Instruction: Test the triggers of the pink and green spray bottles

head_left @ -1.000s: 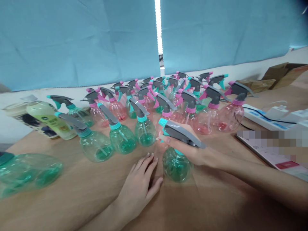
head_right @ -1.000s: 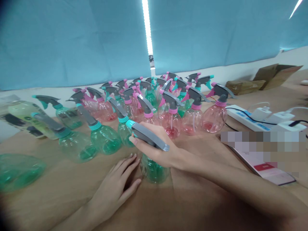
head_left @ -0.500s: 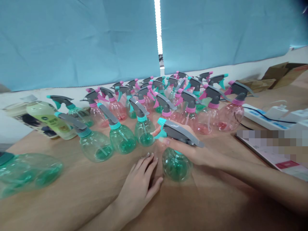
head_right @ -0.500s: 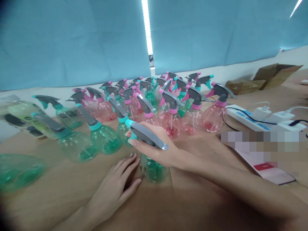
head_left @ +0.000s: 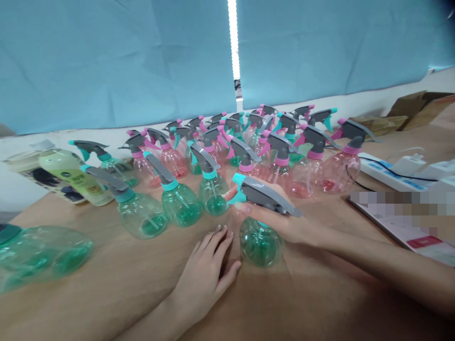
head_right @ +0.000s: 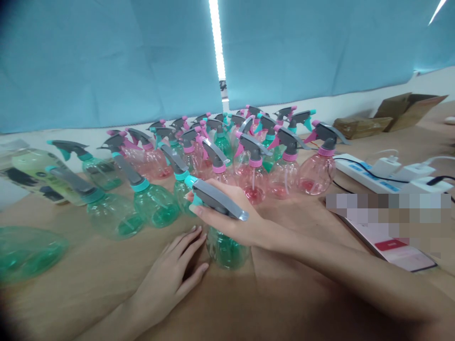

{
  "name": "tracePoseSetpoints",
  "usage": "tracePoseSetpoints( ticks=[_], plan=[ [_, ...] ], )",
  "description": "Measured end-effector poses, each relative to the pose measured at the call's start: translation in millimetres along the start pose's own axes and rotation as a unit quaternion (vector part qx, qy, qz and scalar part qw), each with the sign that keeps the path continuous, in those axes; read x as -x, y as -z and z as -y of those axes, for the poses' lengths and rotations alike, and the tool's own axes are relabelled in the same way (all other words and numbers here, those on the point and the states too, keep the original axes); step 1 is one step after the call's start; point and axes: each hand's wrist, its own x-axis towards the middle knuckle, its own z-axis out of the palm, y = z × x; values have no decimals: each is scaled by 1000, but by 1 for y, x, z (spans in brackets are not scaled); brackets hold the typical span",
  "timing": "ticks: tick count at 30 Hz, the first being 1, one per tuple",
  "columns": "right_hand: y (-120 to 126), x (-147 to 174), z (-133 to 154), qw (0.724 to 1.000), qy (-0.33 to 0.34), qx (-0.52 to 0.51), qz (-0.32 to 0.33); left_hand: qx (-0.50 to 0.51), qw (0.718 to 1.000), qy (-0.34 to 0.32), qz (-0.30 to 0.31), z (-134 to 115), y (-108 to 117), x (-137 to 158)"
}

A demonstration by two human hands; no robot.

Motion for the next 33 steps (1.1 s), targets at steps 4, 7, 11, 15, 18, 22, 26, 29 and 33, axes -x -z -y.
tracePoseSetpoints(
  ticks=[4,7,11,15,18,22,26,29,33],
  plan=[
    [0,0,0,1000,6,-1,1,-10,1000,0,11,0,1,-1],
    [0,0,1,1000,5,4,2,-9,1000,1,11,0,1,-1],
    [1,0,2,1000,9,13,2,-9,1000,1,5,0,1,-1],
    [1,-1,0,998,50,32,-10,-5,1000,0,3,0,0,-1],
    [1,-2,-2,997,69,30,-11,-5,1000,1,5,0,0,-1],
    [1,-3,-2,998,55,15,-5,-3,1000,1,1,1,0,0],
    [1,-2,1,1000,22,15,-3,-2,1000,1,-5,0,0,0],
    [1,-1,2,1000,15,22,-9,-3,1000,2,1,0,1,-1],
    [0,0,0,999,14,26,-14,-4,1000,4,7,-1,1,-1]
  ],
)
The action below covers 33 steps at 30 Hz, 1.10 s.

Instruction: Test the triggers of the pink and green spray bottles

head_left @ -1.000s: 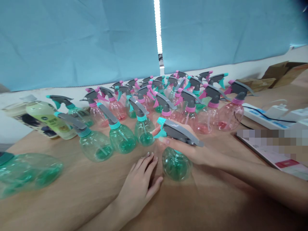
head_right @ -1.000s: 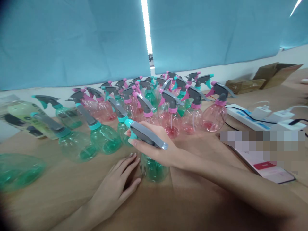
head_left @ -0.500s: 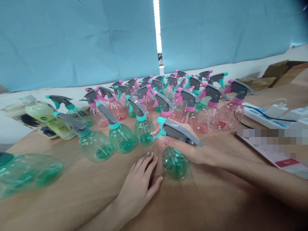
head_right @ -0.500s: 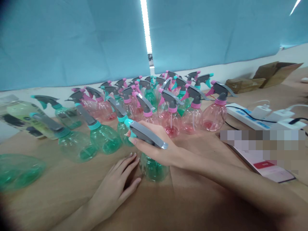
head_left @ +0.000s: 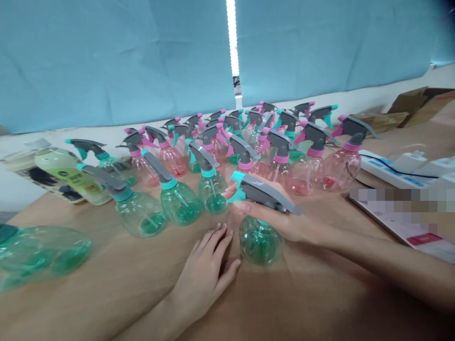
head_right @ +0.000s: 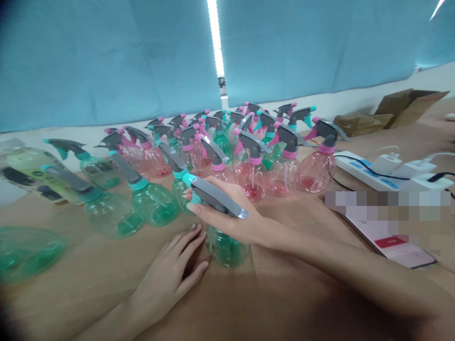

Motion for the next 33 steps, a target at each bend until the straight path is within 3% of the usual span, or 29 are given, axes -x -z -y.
tracePoseSetpoints(
  ticks=[33],
  plan=[
    [0,2,-7,999,16,-37,2,-3,1000,-4,-5,-1,1,-1]
  ],
)
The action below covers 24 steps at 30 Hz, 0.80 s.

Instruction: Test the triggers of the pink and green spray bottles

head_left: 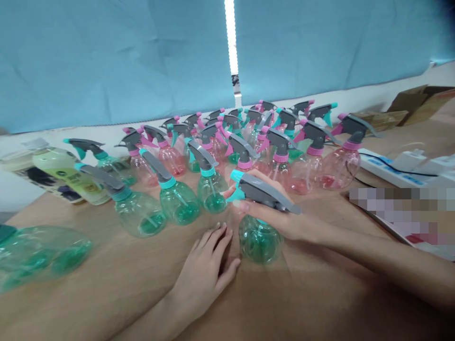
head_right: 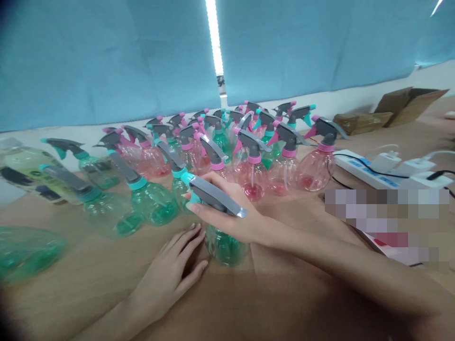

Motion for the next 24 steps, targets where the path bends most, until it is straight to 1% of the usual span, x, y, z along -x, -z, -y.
tracePoseSetpoints(
  ticks=[6,13,24],
  plan=[
    [0,0,0,1000,-2,13,-3,-9,1000,3,2,0,1,0],
    [-1,1,1,1000,-10,3,0,2,1000,2,-4,1,-1,0],
    [0,0,1,1000,-4,24,0,8,1000,7,11,1,1,0]
  ],
)
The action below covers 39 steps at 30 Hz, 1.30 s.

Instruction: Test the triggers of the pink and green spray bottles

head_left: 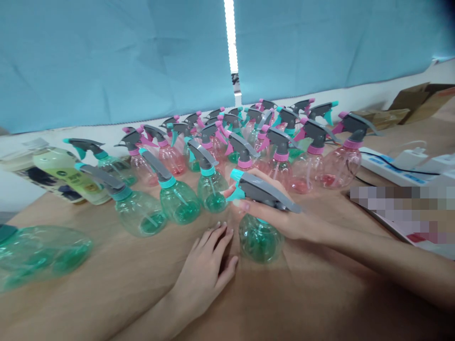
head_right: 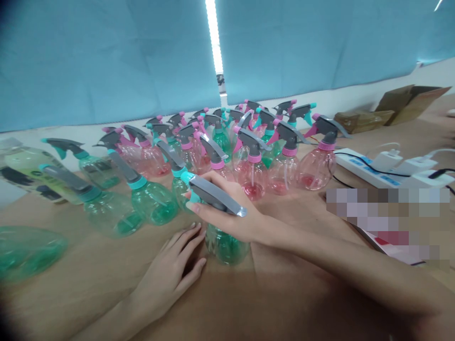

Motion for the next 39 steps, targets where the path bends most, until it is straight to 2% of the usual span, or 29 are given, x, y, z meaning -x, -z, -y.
tracePoseSetpoints(
  ticks=[39],
  plan=[
    [1,0,4,1000,-15,7,-1,2,1000,-1,2,-1,1,0]
  ],
)
